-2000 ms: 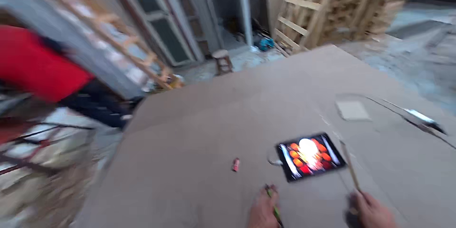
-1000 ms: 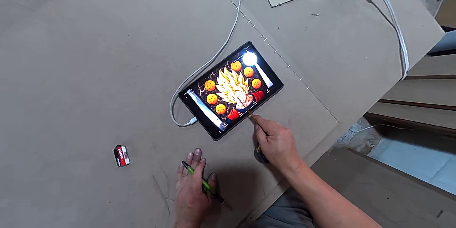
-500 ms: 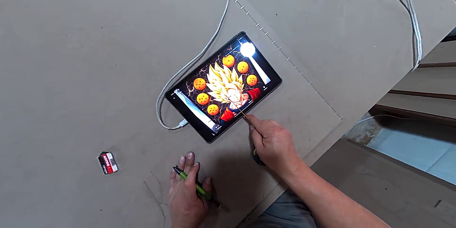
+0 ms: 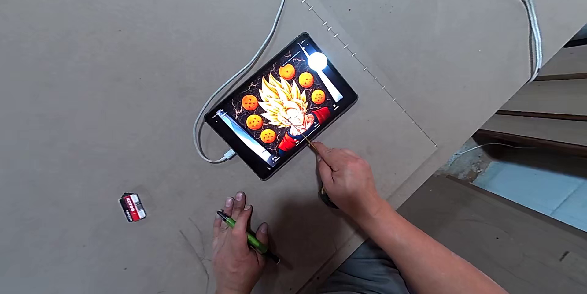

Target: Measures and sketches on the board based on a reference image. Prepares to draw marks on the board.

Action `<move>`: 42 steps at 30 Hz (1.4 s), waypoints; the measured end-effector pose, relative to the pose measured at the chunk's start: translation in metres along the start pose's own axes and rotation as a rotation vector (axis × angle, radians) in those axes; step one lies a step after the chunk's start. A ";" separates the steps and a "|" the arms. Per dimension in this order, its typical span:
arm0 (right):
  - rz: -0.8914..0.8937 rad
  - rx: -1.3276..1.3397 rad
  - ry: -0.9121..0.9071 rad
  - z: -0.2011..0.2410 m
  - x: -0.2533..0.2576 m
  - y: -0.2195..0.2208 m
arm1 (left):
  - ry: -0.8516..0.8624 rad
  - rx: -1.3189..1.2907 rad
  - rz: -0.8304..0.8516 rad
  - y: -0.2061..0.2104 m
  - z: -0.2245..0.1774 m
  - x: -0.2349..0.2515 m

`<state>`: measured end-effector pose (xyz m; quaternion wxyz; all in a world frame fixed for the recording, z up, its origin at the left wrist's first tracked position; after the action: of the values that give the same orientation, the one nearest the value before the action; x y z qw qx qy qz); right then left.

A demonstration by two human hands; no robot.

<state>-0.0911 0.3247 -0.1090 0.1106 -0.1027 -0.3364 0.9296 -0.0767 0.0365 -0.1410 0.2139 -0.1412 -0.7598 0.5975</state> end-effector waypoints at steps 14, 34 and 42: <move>-0.017 0.004 -0.001 0.001 0.000 0.002 | -0.012 -0.005 -0.003 -0.002 -0.002 0.001; -0.045 -0.019 -0.007 0.003 0.000 0.002 | -0.018 -0.029 0.006 -0.003 -0.001 -0.001; -0.056 -0.034 -0.013 0.006 -0.001 0.002 | -0.019 -0.034 0.023 0.001 0.003 -0.008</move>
<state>-0.0920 0.3194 -0.1061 0.1327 -0.0888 -0.3556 0.9209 -0.0715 0.0304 -0.1442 0.1973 -0.1481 -0.7703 0.5881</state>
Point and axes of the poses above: each hand's wrist, its own x-axis towards the middle knuckle, its own y-axis out of the palm, z = x × y, the point moved 2 cm from there along x, towards the middle knuckle, and after that the axes turned 14 degrees about x, right-handed, at the moved point
